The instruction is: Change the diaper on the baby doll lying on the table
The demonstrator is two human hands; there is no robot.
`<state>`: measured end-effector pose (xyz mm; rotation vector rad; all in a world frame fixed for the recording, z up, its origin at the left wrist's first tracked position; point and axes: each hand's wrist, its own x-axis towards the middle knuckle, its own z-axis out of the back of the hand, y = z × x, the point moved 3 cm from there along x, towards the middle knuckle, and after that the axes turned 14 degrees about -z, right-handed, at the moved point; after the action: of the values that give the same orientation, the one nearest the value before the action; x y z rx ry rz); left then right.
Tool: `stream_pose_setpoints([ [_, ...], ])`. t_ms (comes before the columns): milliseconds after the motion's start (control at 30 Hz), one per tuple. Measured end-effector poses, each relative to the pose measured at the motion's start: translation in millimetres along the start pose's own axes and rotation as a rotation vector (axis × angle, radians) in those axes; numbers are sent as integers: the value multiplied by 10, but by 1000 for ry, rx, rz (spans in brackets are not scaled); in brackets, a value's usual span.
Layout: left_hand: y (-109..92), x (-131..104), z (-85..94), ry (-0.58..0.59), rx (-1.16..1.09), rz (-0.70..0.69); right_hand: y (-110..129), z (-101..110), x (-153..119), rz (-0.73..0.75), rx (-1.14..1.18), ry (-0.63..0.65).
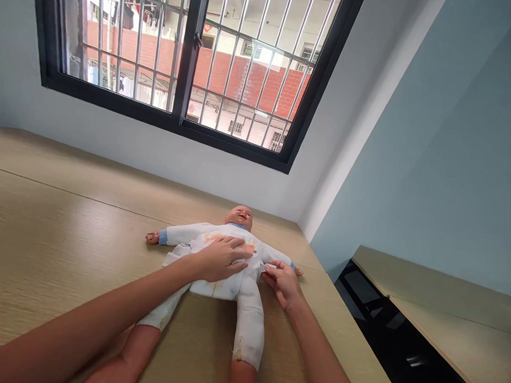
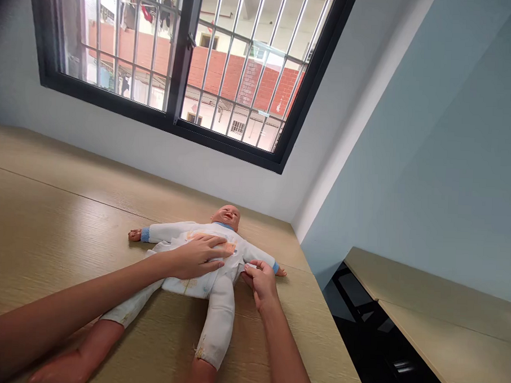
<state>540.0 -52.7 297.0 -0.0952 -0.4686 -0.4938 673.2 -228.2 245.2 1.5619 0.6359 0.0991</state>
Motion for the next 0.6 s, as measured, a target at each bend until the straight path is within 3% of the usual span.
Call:
stream_pose_setpoints([
  [200,-6,77,-74,28,14,-155,-76,-201,51,91,-47,63],
  [433,32,57,-52,-31,-105,-61,-10,-354,-72,347,-256,149],
  [600,-21,68,-22,2,-114,-89,17,-410,-153,312,-296,225],
])
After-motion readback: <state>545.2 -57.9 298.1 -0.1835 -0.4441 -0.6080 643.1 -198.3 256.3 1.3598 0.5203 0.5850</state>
